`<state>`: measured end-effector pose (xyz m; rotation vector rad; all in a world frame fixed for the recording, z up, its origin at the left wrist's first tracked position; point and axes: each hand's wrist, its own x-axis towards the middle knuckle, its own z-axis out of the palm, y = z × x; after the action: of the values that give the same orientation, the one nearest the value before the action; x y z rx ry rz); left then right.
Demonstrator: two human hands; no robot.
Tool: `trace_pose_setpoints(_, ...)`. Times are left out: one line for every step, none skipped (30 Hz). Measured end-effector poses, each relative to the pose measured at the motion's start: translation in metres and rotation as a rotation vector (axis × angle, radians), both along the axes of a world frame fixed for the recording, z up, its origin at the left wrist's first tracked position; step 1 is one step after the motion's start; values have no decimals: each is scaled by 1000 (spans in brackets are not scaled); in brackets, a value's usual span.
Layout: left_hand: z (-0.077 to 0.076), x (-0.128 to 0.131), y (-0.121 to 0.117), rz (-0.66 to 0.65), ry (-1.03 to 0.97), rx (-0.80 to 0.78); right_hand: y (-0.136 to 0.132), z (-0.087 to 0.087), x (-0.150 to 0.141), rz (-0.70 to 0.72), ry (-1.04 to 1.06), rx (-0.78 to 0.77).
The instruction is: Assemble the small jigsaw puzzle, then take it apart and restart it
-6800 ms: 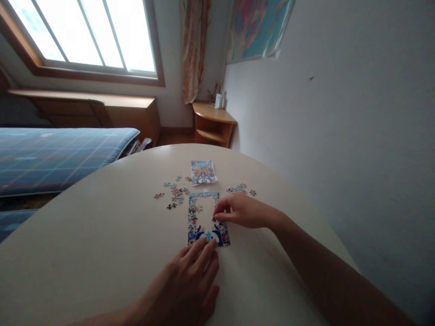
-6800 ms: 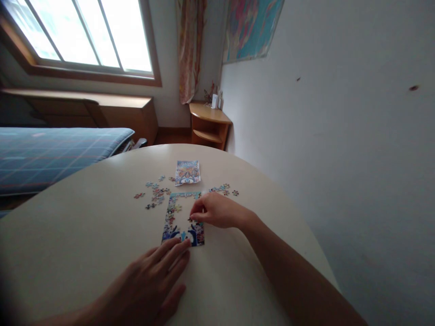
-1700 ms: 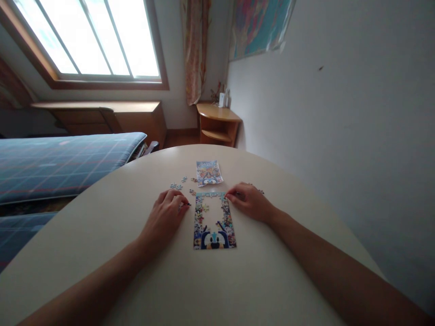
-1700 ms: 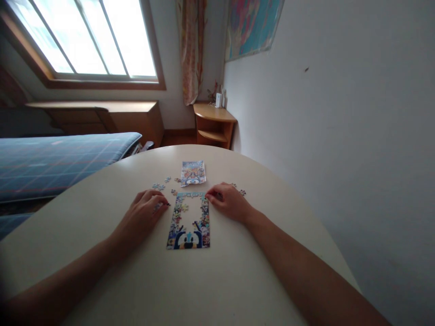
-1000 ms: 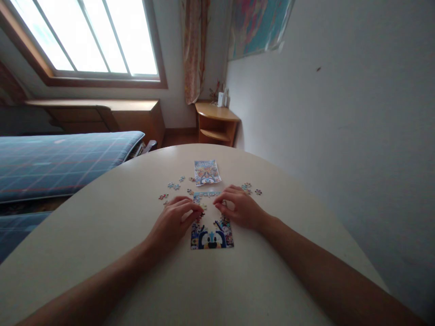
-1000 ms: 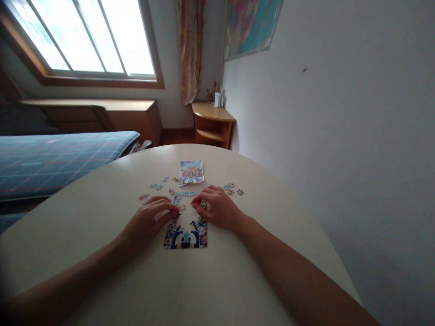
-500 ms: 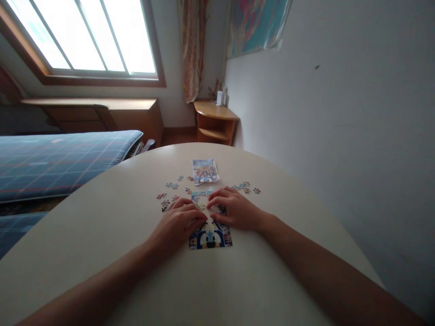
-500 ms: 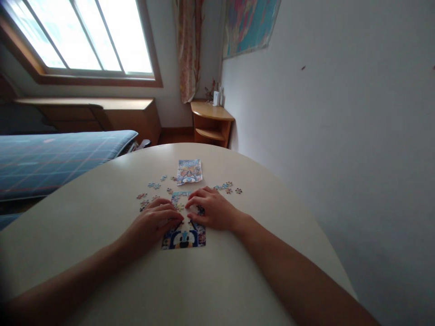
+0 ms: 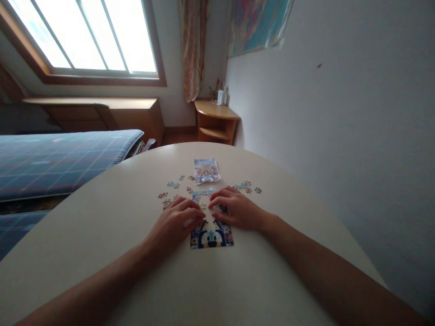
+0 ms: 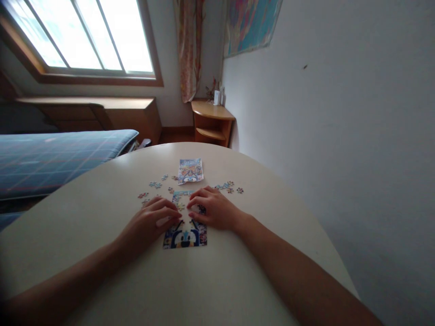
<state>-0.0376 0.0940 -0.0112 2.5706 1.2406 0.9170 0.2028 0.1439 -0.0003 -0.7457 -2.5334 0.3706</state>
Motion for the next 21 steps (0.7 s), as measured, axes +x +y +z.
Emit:
trace_pose_setpoints(0,-3,1,26,-10,14,0,0,0,5,5,9)
trace_pose_setpoints(0,-7,1,55,-15,25,-1,1,0,3,12,20)
trace_pose_setpoints(0,-10,2,85,-9,27,-1,1,0,-10,20,32)
trace_pose_setpoints(0,-13,2,110,6,19,-1,2,0,-34,28,44)
trace_pose_setpoints(-1,-15,3,129,27,3,-1,1,0,-67,36,52)
trace_pose_setpoints(-2,-17,3,141,49,-14,0,1,0,-103,42,56)
trace_pose_setpoints(-3,-18,3,144,68,-30,0,1,1,-136,47,55)
trace_pose_setpoints(-4,-18,3,141,86,-43,1,0,1,-159,48,46)
trace_pose_setpoints(-5,-18,3,134,100,-50,2,-1,2,-170,46,32)
trace_pose_setpoints(-6,-17,3,125,113,-55,3,-2,2,-170,43,16)
trace_pose_setpoints(-7,-16,4,117,124,-61,4,-3,3,-163,41,0)
trace_pose_setpoints(-7,-16,4,110,132,-66,4,-4,3,-151,39,-13)
trace_pose_setpoints(-7,-16,4,108,139,-71,5,-5,3,-138,40,-24)
trace_pose_setpoints(-7,-16,4,108,143,-74,6,-5,4,-129,42,-30)
trace_pose_setpoints(-7,-16,4,109,146,-75,6,-5,4,-125,46,-36)
trace_pose_setpoints(-6,-16,4,113,147,-76,6,-5,4,-123,48,-42)
trace_pose_setpoints(-6,-16,4,119,147,-78,6,-4,4,-123,49,-49)
trace_pose_setpoints(-5,-17,3,127,145,-79,5,-2,3,-126,48,-55)
trace_pose_setpoints(-5,-17,3,135,143,-79,3,0,3,-134,44,-57)
trace_pose_setpoints(-5,-16,2,144,140,-79,1,1,2,-148,38,-58)
trace_pose_setpoints(-5,-16,2,152,136,-78,-1,3,1,-167,33,-57)
